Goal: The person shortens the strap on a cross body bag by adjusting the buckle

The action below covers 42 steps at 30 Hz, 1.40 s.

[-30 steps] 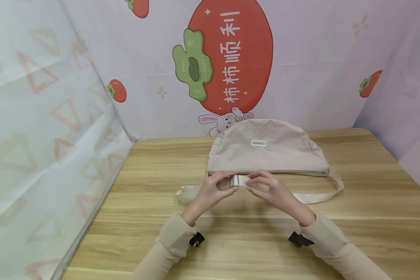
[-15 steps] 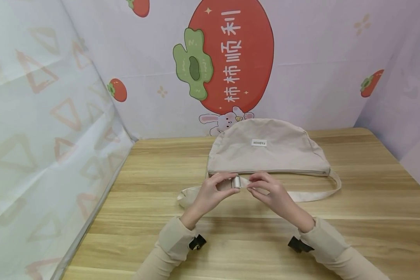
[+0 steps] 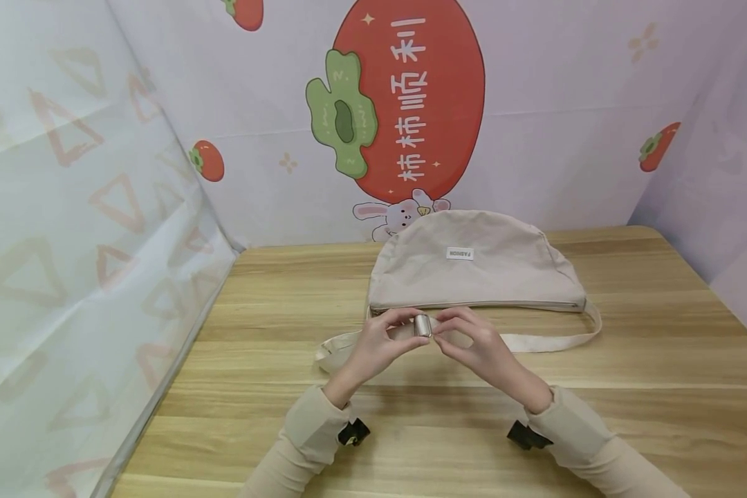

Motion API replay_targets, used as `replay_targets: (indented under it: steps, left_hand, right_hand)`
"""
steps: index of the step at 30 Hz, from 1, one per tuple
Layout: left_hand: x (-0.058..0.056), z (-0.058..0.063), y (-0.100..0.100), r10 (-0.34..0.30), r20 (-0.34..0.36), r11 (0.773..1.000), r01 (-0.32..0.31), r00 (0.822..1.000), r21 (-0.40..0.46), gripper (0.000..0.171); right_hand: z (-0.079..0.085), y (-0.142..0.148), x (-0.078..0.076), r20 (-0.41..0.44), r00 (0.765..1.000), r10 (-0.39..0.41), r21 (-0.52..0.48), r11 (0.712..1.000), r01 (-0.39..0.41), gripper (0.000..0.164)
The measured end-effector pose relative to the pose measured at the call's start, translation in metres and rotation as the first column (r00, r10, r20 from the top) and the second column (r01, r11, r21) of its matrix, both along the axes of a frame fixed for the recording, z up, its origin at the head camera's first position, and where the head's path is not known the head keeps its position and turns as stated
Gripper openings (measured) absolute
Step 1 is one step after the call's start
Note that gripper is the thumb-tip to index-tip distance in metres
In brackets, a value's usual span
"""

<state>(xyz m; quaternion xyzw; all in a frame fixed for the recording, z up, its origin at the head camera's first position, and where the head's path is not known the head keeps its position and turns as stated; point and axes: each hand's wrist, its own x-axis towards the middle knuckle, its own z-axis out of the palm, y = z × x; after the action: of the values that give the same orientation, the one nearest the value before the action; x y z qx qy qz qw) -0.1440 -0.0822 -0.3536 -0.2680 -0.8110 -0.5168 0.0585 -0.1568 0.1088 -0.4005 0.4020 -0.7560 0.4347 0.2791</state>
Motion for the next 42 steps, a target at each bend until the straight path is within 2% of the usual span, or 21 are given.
replay_targets:
  steps: [2, 6, 9, 12, 18, 24, 26, 33, 42]
  left_hand:
    - [0.000, 0.000, -0.001, -0.007, 0.015, 1.000, 0.007, 1.000, 0.004, 0.032]
    - [0.001, 0.002, -0.002, -0.016, 0.045, 1.000, 0.016, 0.999, 0.005, 0.033]
    - [0.001, 0.004, -0.005, -0.023, 0.071, 1.000, 0.022, 0.997, 0.013, 0.034]
    - [0.001, 0.004, -0.007, -0.030, 0.095, 0.999, 0.028, 0.995, 0.029, 0.034]
    - [0.001, 0.004, -0.008, -0.044, 0.129, 0.998, 0.038, 0.991, 0.050, 0.034]
    - [0.002, 0.003, -0.006, -0.040, 0.156, 0.999, 0.036, 0.987, 0.027, 0.035]
    - [0.001, 0.000, -0.005, -0.041, 0.164, 0.999, 0.038, 0.986, 0.022, 0.036]
    - [-0.012, -0.026, -0.004, -0.060, 0.203, 0.998, 0.053, 0.977, 0.035, 0.040]
    - [-0.016, -0.030, -0.005, -0.099, 0.158, 0.995, 0.099, 0.982, 0.007, 0.037]
  right_hand:
    - [-0.001, 0.001, -0.001, 0.010, 1.000, 0.001, 0.027, 1.000, -0.001, 0.013]
    - [-0.003, 0.004, -0.004, 0.015, 1.000, 0.017, 0.064, 0.998, -0.018, 0.032]
    - [-0.006, 0.007, -0.005, 0.032, 0.999, 0.034, 0.054, 0.998, -0.035, 0.037]
    - [-0.007, 0.010, -0.005, 0.042, 0.998, 0.044, 0.034, 0.998, -0.045, 0.036]
    - [-0.006, 0.008, -0.001, 0.004, 1.000, 0.025, 0.007, 1.000, -0.025, 0.030]
    - [-0.004, 0.005, 0.001, -0.045, 0.999, 0.020, -0.026, 0.999, -0.021, 0.021]
    - [-0.003, 0.003, 0.001, -0.044, 0.999, 0.024, -0.032, 0.999, -0.026, 0.018]
    - [-0.001, -0.002, 0.003, -0.041, 0.997, 0.069, -0.044, 0.997, -0.070, 0.006]
    - [0.002, -0.006, 0.004, -0.030, 0.996, 0.081, -0.032, 0.996, -0.082, 0.010]
